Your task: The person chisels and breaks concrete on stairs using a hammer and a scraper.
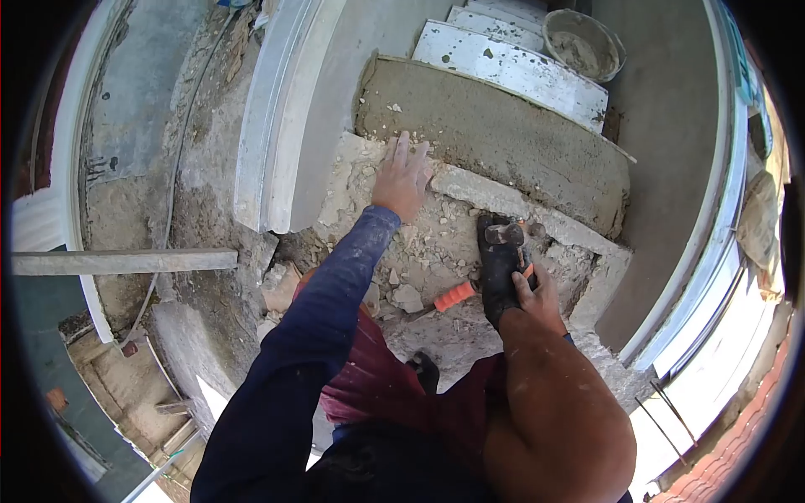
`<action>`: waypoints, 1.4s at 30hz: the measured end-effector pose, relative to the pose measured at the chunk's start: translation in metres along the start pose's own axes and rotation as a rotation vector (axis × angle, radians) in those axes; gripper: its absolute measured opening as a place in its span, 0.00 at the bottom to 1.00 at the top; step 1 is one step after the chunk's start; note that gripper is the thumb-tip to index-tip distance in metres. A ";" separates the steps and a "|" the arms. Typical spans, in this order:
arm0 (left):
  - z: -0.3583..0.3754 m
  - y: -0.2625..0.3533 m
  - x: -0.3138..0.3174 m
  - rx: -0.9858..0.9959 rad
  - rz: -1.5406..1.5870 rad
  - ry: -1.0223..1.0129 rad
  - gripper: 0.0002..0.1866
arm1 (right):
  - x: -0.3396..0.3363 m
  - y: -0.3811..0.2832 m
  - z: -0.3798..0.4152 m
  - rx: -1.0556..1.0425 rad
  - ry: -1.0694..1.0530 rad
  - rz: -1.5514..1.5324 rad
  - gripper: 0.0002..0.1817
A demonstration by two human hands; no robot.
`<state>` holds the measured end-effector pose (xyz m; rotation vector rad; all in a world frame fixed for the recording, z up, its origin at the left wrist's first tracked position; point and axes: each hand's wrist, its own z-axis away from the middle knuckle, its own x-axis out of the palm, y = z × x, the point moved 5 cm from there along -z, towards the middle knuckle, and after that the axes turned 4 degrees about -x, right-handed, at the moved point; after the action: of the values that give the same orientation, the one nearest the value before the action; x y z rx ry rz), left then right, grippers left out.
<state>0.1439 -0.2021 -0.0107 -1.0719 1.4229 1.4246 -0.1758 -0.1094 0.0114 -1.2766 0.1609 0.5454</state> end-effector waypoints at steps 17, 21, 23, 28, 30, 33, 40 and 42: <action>-0.022 0.064 0.011 0.233 0.102 -0.316 0.33 | 0.005 0.006 -0.009 0.004 -0.018 0.075 0.16; -0.025 0.066 0.001 0.322 0.019 -0.398 0.32 | 0.005 0.004 -0.009 0.019 -0.013 0.052 0.17; -0.029 0.068 0.009 0.289 -0.044 -0.396 0.31 | 0.007 0.012 -0.009 -0.001 -0.001 0.044 0.17; -0.036 0.067 0.001 0.354 0.002 -0.357 0.19 | 0.004 0.009 -0.011 0.053 -0.032 0.029 0.17; -0.024 0.065 0.003 0.337 0.048 -0.276 0.16 | 0.007 0.016 -0.011 0.045 -0.020 0.021 0.17; -0.022 0.068 0.007 0.293 0.092 -0.170 0.22 | 0.010 0.016 -0.013 0.055 -0.016 0.034 0.16; -0.037 0.075 0.007 0.161 -0.027 -0.409 0.30 | 0.006 0.011 -0.012 0.056 -0.009 0.031 0.15; -0.040 0.078 0.008 0.159 -0.047 -0.385 0.27 | 0.005 0.007 -0.009 0.095 -0.050 0.050 0.15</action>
<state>0.0676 -0.2425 0.0045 -0.6818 1.2001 1.3710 -0.1726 -0.1153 0.0004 -1.1682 0.1751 0.6056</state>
